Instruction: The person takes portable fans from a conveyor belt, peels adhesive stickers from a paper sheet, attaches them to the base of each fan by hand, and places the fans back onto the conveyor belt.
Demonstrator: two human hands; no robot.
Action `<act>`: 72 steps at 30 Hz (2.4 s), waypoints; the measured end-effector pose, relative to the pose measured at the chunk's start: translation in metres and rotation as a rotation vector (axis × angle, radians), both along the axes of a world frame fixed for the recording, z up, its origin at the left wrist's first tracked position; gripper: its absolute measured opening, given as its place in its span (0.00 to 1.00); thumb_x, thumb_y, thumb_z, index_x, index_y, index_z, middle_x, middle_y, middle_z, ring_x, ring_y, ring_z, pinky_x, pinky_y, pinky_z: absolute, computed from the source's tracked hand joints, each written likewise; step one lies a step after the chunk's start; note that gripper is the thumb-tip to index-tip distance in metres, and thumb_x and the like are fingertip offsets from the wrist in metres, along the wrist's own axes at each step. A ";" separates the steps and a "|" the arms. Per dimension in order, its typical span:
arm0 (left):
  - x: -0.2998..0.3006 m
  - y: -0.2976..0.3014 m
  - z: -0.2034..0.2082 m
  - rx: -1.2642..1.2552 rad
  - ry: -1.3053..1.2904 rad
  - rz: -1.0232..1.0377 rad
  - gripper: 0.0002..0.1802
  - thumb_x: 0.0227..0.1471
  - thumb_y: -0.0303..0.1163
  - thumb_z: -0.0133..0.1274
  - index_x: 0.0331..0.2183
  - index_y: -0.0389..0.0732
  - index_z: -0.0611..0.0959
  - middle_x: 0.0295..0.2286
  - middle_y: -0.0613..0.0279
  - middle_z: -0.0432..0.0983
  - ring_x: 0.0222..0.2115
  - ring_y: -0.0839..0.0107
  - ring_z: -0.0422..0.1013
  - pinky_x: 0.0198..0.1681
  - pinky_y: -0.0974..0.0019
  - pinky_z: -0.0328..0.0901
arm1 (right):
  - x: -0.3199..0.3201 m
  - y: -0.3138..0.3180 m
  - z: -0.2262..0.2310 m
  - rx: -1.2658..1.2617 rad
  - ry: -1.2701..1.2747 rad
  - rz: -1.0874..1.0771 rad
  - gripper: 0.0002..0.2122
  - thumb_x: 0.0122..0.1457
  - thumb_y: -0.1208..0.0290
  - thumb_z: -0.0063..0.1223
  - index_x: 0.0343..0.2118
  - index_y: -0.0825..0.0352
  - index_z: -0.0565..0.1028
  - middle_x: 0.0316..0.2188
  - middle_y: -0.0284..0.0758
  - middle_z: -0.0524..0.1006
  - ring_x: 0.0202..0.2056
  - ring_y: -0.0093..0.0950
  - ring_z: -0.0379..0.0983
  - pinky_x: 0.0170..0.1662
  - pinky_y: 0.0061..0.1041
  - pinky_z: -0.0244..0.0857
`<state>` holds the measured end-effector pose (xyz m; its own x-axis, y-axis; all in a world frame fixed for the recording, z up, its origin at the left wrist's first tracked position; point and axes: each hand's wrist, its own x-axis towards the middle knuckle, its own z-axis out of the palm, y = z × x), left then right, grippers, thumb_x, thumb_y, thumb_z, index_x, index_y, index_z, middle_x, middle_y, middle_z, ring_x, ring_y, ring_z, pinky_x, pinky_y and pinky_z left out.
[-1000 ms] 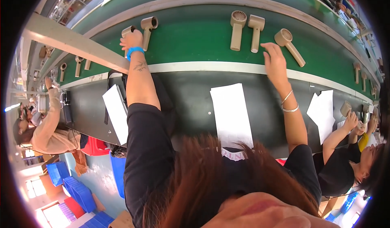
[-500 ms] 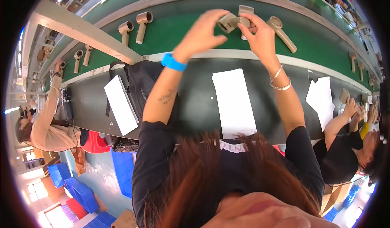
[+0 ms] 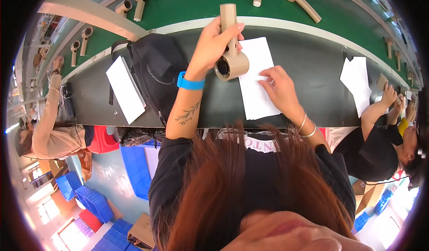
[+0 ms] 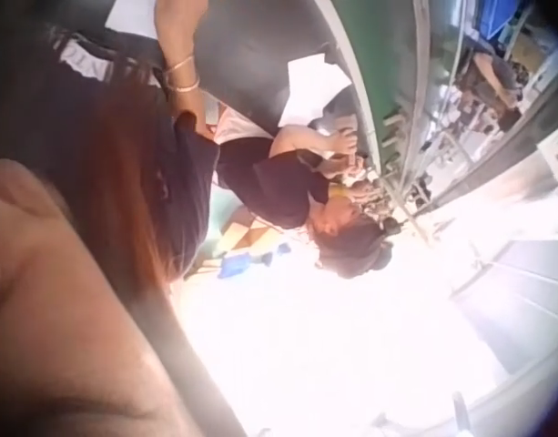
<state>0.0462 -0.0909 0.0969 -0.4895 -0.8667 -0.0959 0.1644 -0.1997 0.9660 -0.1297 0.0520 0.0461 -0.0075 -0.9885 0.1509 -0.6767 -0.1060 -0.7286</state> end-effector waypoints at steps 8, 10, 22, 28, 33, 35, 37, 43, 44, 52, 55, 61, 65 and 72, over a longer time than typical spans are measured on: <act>-0.010 0.024 -0.049 0.350 -0.032 -0.141 0.20 0.51 0.37 0.56 0.40 0.33 0.70 0.31 0.54 0.75 0.20 0.73 0.71 0.22 0.69 0.69 | 0.013 0.001 -0.010 -0.055 0.089 -0.023 0.07 0.49 0.81 0.55 0.32 0.69 0.71 0.32 0.39 0.69 0.33 0.38 0.71 0.35 0.32 0.66; -0.011 0.027 -0.053 0.360 -0.034 -0.149 0.21 0.51 0.38 0.56 0.41 0.33 0.70 0.32 0.54 0.75 0.21 0.72 0.71 0.22 0.69 0.69 | 0.015 0.002 -0.007 0.001 -0.022 -0.088 0.07 0.49 0.82 0.54 0.31 0.69 0.70 0.32 0.39 0.68 0.33 0.39 0.70 0.35 0.33 0.65; -0.014 0.023 -0.052 0.409 -0.040 -0.156 0.21 0.52 0.39 0.54 0.41 0.33 0.68 0.38 0.52 0.76 0.20 0.76 0.70 0.23 0.71 0.69 | 0.008 -0.004 -0.003 0.060 -0.034 -0.070 0.05 0.51 0.83 0.49 0.31 0.69 0.69 0.33 0.40 0.67 0.34 0.40 0.69 0.37 0.34 0.64; -0.019 0.009 -0.051 0.422 -0.033 -0.144 0.23 0.52 0.41 0.55 0.42 0.34 0.69 0.32 0.55 0.76 0.19 0.75 0.69 0.21 0.70 0.68 | 0.005 -0.008 0.007 -0.008 -0.126 -0.037 0.04 0.56 0.83 0.46 0.33 0.69 0.65 0.35 0.40 0.66 0.34 0.37 0.70 0.39 0.31 0.65; -0.022 0.026 -0.027 0.120 -0.093 -0.038 0.22 0.53 0.40 0.56 0.42 0.36 0.69 0.25 0.62 0.70 0.17 0.76 0.67 0.21 0.71 0.65 | -0.005 -0.004 0.010 0.045 -0.335 -0.022 0.02 0.59 0.81 0.44 0.33 0.70 0.65 0.33 0.37 0.66 0.36 0.30 0.71 0.40 0.25 0.65; -0.022 0.034 -0.006 -0.213 -0.137 0.016 0.23 0.52 0.36 0.58 0.45 0.36 0.68 0.27 0.63 0.67 0.21 0.73 0.67 0.24 0.71 0.64 | -0.005 -0.005 0.008 0.073 -0.385 -0.045 0.01 0.60 0.81 0.44 0.33 0.70 0.65 0.32 0.36 0.67 0.36 0.27 0.71 0.40 0.23 0.64; -0.024 0.031 -0.004 -0.533 -0.182 0.047 0.25 0.50 0.36 0.59 0.46 0.36 0.68 0.28 0.62 0.67 0.24 0.72 0.68 0.27 0.70 0.64 | -0.005 -0.008 0.002 0.082 -0.376 -0.154 0.01 0.61 0.80 0.43 0.33 0.70 0.65 0.30 0.35 0.67 0.35 0.24 0.70 0.39 0.21 0.63; -0.020 0.039 -0.027 -0.580 -0.052 0.128 0.32 0.43 0.29 0.64 0.47 0.35 0.66 0.37 0.54 0.73 0.37 0.64 0.71 0.41 0.65 0.66 | -0.008 -0.021 0.019 -0.082 -0.386 -0.187 0.01 0.61 0.80 0.43 0.34 0.69 0.66 0.29 0.31 0.67 0.32 0.19 0.65 0.38 0.17 0.61; -0.019 0.043 -0.026 -0.581 -0.054 0.115 0.32 0.41 0.28 0.65 0.46 0.34 0.66 0.39 0.52 0.73 0.38 0.63 0.72 0.42 0.64 0.66 | -0.010 -0.016 0.025 -0.098 -0.378 -0.194 0.01 0.61 0.80 0.43 0.34 0.69 0.66 0.29 0.31 0.67 0.32 0.19 0.65 0.38 0.17 0.61; -0.003 0.055 -0.005 -0.718 -0.472 0.268 0.31 0.31 0.28 0.71 0.39 0.38 0.73 0.36 0.59 0.74 0.31 0.74 0.73 0.34 0.72 0.69 | -0.022 -0.022 0.026 -0.225 -0.412 -0.211 0.03 0.59 0.81 0.46 0.35 0.70 0.66 0.28 0.29 0.67 0.30 0.17 0.62 0.37 0.15 0.59; -0.003 0.055 0.003 -0.391 -0.486 0.222 0.33 0.34 0.23 0.69 0.43 0.37 0.71 0.38 0.59 0.72 0.29 0.76 0.73 0.28 0.76 0.68 | -0.018 -0.018 0.036 -0.237 -0.369 -0.217 0.05 0.58 0.82 0.47 0.36 0.70 0.66 0.28 0.30 0.68 0.31 0.18 0.63 0.37 0.16 0.60; 0.001 0.054 -0.001 -0.450 -0.122 0.081 0.29 0.42 0.14 0.58 0.48 0.36 0.70 0.42 0.58 0.66 0.32 0.71 0.73 0.30 0.73 0.71 | -0.013 -0.019 0.042 -0.253 -0.454 -0.262 0.04 0.55 0.83 0.49 0.33 0.71 0.69 0.27 0.35 0.70 0.28 0.26 0.68 0.34 0.22 0.63; 0.000 0.063 0.005 -0.595 -0.095 0.094 0.21 0.45 0.13 0.54 0.44 0.34 0.74 0.43 0.58 0.63 0.36 0.69 0.73 0.32 0.72 0.72 | -0.019 -0.017 0.062 -0.259 -0.336 -0.172 0.04 0.58 0.82 0.46 0.36 0.70 0.67 0.30 0.31 0.68 0.32 0.20 0.65 0.39 0.19 0.61; -0.009 0.080 0.007 -0.542 -0.161 0.031 0.20 0.46 0.15 0.55 0.43 0.35 0.75 0.45 0.57 0.68 0.38 0.69 0.73 0.35 0.71 0.72 | -0.014 0.002 0.084 -0.203 -0.605 -0.101 0.03 0.60 0.80 0.45 0.36 0.69 0.67 0.34 0.30 0.64 0.34 0.18 0.62 0.40 0.16 0.58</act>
<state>0.0374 -0.0105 0.1041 -0.4793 -0.8265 0.2952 0.0045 0.3341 0.9425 -0.1436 0.0537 0.1299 -0.2408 -0.9309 0.2745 -0.1667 -0.2390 -0.9566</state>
